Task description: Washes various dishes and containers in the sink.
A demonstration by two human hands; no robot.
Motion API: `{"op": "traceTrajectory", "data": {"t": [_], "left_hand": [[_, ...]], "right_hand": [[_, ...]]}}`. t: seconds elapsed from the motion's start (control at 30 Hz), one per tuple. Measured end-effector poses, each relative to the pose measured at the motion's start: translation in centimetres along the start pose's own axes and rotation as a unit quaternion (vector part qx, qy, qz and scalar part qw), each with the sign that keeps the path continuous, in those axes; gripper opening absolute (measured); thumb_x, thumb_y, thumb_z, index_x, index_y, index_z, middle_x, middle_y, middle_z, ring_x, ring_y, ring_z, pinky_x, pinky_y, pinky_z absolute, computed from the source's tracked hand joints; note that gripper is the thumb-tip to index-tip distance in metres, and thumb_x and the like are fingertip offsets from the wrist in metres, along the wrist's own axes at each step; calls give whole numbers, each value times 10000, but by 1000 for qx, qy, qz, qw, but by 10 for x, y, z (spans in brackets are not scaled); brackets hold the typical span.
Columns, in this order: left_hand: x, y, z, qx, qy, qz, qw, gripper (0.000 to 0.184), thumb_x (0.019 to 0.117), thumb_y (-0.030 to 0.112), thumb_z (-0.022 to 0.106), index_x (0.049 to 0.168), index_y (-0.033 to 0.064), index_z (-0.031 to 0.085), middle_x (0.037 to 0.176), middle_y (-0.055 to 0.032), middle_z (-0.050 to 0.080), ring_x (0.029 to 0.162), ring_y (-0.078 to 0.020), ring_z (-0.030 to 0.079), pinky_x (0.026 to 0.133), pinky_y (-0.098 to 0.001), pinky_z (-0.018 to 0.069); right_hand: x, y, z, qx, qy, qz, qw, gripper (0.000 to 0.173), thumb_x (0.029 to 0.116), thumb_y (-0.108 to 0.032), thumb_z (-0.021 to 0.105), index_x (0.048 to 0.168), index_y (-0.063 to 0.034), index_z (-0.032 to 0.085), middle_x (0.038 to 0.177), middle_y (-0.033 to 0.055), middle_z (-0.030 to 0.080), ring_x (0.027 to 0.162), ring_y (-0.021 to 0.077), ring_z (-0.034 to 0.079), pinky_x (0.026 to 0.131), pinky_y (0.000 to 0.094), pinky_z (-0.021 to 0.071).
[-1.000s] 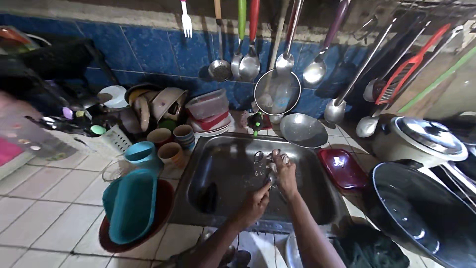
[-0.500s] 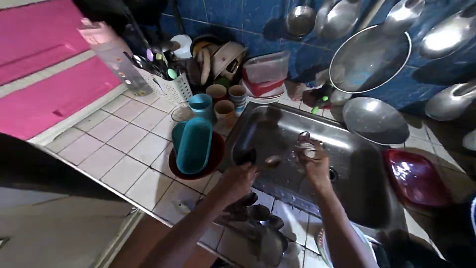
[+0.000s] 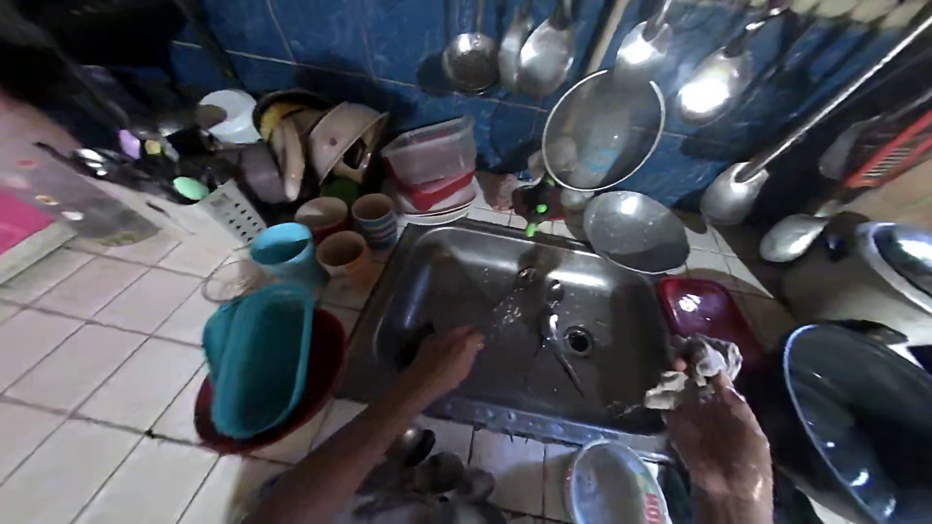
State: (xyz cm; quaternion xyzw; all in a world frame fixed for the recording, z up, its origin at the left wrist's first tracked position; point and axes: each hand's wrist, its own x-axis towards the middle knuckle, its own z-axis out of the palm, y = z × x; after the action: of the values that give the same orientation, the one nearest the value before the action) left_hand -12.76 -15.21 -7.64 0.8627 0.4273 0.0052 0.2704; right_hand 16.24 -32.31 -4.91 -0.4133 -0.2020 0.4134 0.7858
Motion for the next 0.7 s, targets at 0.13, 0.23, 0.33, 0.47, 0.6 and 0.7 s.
{"op": "traceTrajectory", "data": {"t": [0.13,0.23,0.33,0.47,0.6,0.7], "left_hand": [[126,16,29,-28,-41,-21,999,445,1039,71,500,1468,-45,478,1469,-297,493,1374,-429,483,1149,-529,383],[180,19,57,-12,-8,-69,998,536,1011,21,531,1519,-64,381,1548,-289,401,1421,-425,430,1169,-502,369],[199,17,74,12,-1,-92,996,494,1019,4,505,1499,-67,412,1536,-289,414,1397,-433,458,1147,-497,399],[183,13,64,-136,-54,-94,985,416,1052,117,499,1434,-47,498,1421,-271,546,1325,-388,541,1113,-527,424],[127,32,55,-366,-34,0,930,407,1105,127,393,1485,-10,448,1035,-140,605,802,-158,555,730,-295,485],[64,62,42,-494,-20,75,866,294,1049,50,432,1301,-72,521,852,4,543,659,8,476,611,-162,436]], "right_hand": [[-7,18,-7,120,3,39,992,430,1044,-482,444,1262,-163,632,1131,114,742,993,298,739,808,490,631],[-8,29,-5,158,14,55,986,266,993,-185,497,1244,-134,567,1081,126,729,951,276,735,783,439,635],[0,30,-3,117,18,60,991,423,881,-173,639,1296,-138,560,1076,69,740,942,178,739,773,353,636],[25,40,12,3,7,79,997,592,895,-313,744,1364,-68,477,1038,93,706,860,176,724,733,356,640],[52,64,60,-134,41,60,988,143,999,-74,589,1121,1,595,756,21,656,585,71,610,549,232,549],[55,100,88,-256,1,-34,966,441,890,-175,737,1250,45,607,1125,115,687,945,111,677,821,278,585]]}}
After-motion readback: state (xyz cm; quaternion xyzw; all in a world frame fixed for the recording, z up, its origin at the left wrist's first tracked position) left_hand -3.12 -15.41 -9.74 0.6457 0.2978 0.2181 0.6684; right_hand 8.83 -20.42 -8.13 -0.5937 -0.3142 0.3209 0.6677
